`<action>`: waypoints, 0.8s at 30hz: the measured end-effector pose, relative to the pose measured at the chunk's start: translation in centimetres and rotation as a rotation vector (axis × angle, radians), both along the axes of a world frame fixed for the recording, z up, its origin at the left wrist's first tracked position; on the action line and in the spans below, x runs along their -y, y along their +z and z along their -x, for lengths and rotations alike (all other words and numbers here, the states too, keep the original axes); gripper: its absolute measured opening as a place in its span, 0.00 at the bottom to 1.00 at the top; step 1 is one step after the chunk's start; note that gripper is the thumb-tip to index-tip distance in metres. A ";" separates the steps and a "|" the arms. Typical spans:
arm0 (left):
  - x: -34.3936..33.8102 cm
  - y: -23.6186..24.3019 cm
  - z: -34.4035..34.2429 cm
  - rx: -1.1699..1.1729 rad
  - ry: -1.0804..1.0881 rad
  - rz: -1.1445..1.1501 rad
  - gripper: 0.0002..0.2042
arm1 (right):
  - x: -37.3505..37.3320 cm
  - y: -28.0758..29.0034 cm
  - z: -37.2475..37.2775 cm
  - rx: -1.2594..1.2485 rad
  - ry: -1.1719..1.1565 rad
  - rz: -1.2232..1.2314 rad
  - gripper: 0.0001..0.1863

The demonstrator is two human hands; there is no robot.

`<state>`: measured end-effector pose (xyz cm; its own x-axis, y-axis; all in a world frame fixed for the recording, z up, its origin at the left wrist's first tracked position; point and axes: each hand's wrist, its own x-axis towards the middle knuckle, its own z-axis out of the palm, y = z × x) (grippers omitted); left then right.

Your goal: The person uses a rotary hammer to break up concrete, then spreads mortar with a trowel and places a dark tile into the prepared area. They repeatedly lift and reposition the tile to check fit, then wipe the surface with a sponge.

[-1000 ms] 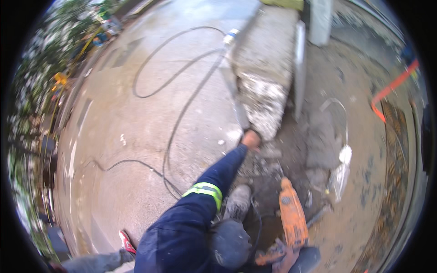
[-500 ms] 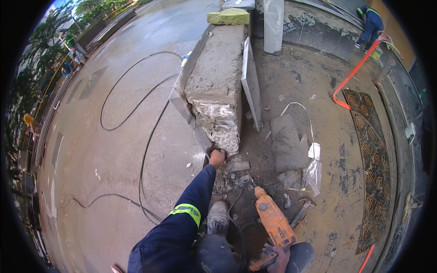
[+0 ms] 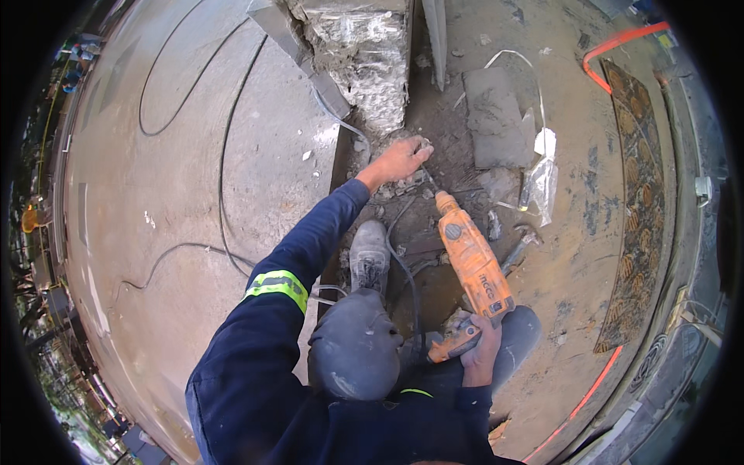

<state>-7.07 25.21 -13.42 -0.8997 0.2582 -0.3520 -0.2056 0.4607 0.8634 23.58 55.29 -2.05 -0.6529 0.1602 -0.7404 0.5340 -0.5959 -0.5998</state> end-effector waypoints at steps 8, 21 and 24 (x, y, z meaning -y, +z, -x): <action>-1.3 3.0 -12.8 -0.298 -0.410 0.145 0.21 | -0.3 2.7 1.2 -0.121 0.258 -0.254 0.31; 6.9 13.0 -32.2 -0.198 0.292 0.423 0.35 | 1.1 15.4 9.9 -0.337 0.679 -0.436 0.37; 2.3 20.7 -25.7 -0.625 0.339 0.099 0.48 | 1.6 21.6 9.7 -0.504 0.840 -0.510 0.39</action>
<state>18.67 22.90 7.32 -0.9658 -0.0773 0.2475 0.1677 0.5415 0.8238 13.91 53.72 19.51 -0.9052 -0.2648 -0.3323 0.2783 0.2214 -0.9346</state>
